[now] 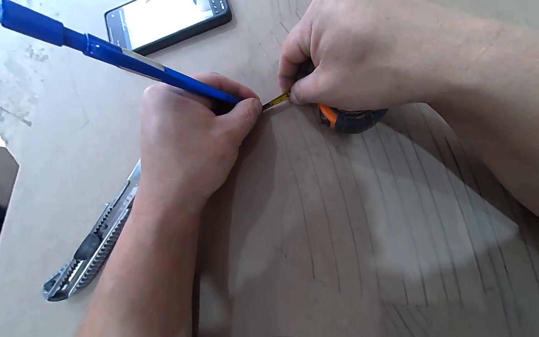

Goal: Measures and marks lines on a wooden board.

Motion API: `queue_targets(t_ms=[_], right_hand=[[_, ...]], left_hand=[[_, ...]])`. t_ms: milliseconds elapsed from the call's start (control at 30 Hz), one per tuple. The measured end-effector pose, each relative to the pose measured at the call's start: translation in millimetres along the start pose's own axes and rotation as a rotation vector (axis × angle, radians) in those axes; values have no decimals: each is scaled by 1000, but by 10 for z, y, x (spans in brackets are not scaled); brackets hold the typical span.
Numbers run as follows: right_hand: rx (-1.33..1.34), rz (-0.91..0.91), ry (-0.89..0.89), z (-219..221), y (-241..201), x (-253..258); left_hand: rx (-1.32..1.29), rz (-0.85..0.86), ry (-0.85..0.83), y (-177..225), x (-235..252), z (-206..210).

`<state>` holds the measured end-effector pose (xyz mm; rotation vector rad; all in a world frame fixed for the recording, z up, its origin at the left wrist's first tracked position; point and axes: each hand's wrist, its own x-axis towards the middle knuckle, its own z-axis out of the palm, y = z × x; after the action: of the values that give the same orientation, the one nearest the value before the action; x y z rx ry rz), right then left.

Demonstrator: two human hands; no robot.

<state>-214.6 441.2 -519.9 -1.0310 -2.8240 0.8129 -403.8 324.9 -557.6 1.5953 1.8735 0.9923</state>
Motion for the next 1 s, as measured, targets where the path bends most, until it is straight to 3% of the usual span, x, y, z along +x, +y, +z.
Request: queue_targets(t_ms=[1000], right_hand=[[7,45,20,225,-209,-534]], left_hand=[[6,38,-45,55,-470,32]])
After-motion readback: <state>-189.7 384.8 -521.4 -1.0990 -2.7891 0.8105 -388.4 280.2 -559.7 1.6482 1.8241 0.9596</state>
